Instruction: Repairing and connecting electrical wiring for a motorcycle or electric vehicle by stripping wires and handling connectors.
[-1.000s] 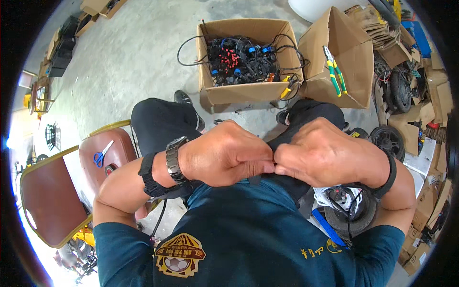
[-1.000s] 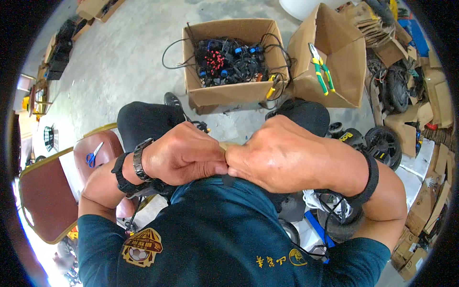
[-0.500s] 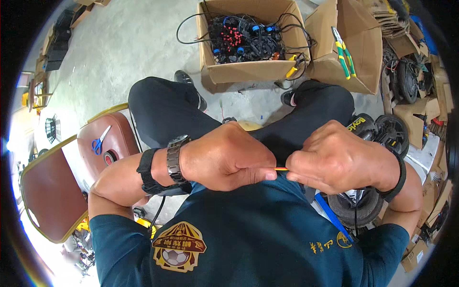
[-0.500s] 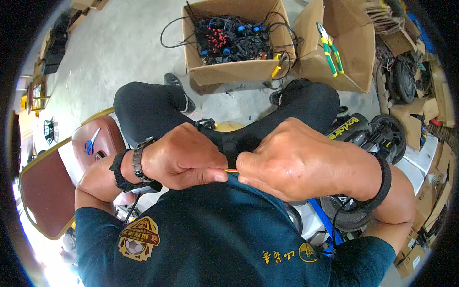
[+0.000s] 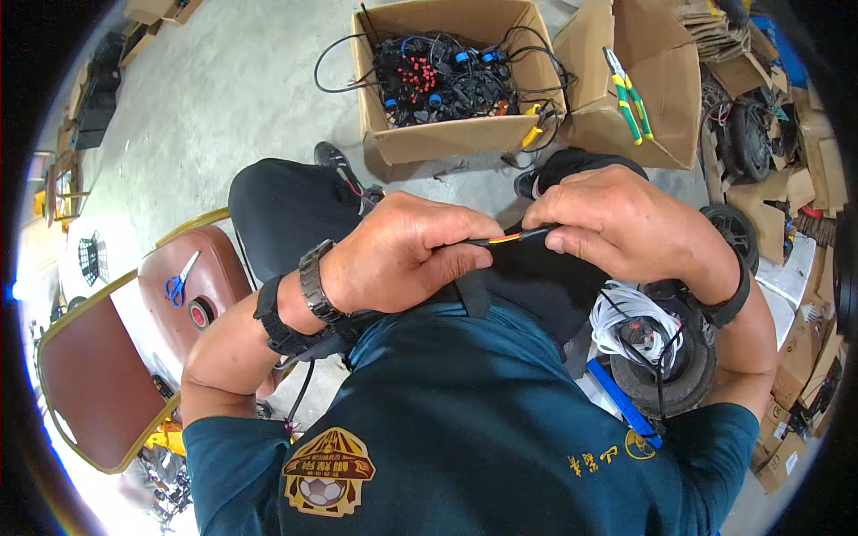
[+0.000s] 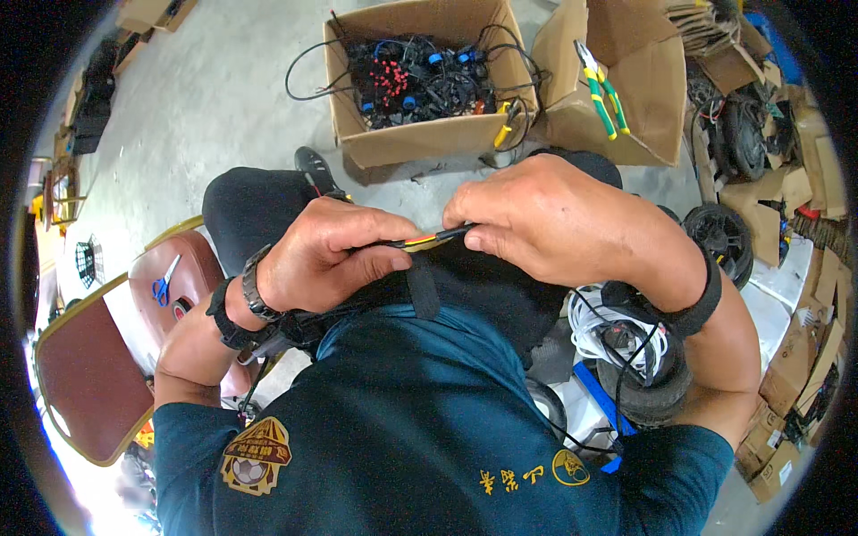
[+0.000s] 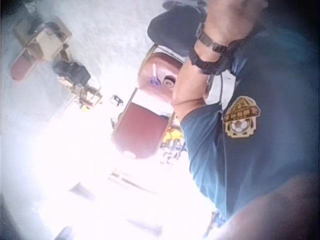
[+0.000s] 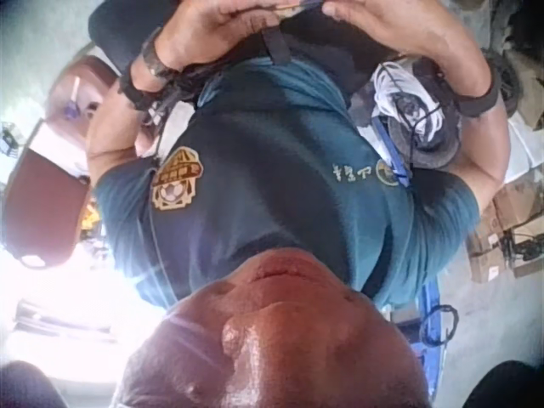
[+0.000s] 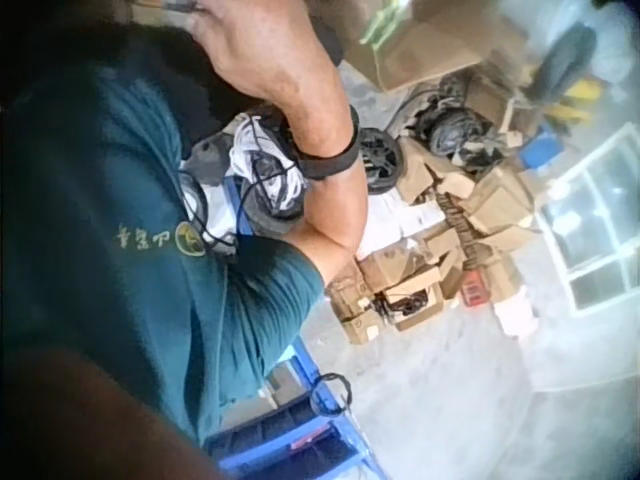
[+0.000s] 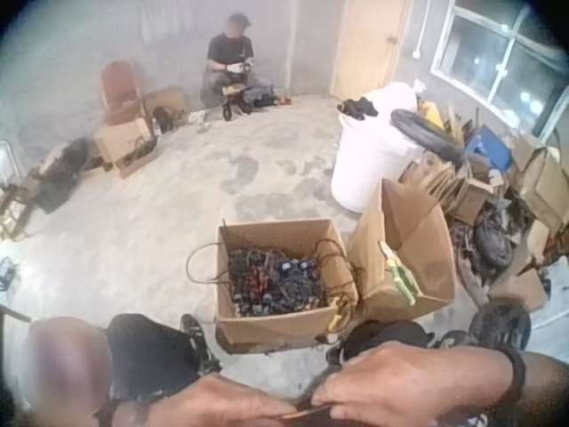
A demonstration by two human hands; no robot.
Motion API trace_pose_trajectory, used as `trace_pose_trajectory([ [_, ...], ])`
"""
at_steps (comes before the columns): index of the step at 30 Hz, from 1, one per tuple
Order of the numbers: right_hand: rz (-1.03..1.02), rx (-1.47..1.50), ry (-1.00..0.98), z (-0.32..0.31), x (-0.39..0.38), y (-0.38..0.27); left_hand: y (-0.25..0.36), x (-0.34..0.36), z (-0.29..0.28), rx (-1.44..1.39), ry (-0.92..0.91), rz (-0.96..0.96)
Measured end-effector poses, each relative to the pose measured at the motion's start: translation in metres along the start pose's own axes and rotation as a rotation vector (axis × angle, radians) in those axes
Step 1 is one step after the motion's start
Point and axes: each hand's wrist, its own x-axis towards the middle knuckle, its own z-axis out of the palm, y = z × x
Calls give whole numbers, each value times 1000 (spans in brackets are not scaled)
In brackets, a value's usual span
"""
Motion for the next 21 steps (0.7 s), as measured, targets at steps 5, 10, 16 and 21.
trace_pose_trajectory([
  [5, 62, 19, -42, -6, 8, 0, -4, 5, 0, 35, 45, 13],
  [10, 101, -21, -132, -5, 23, -6, -2, 10, 0, 119, 41, -18],
  [16, 202, -41, -256, 1, 34, -5, -9, 11, 8, 138, 79, 18],
  [21, 108, -48, -237, 11, 28, -5, -8, 4, 11, -1, -26, -29],
])
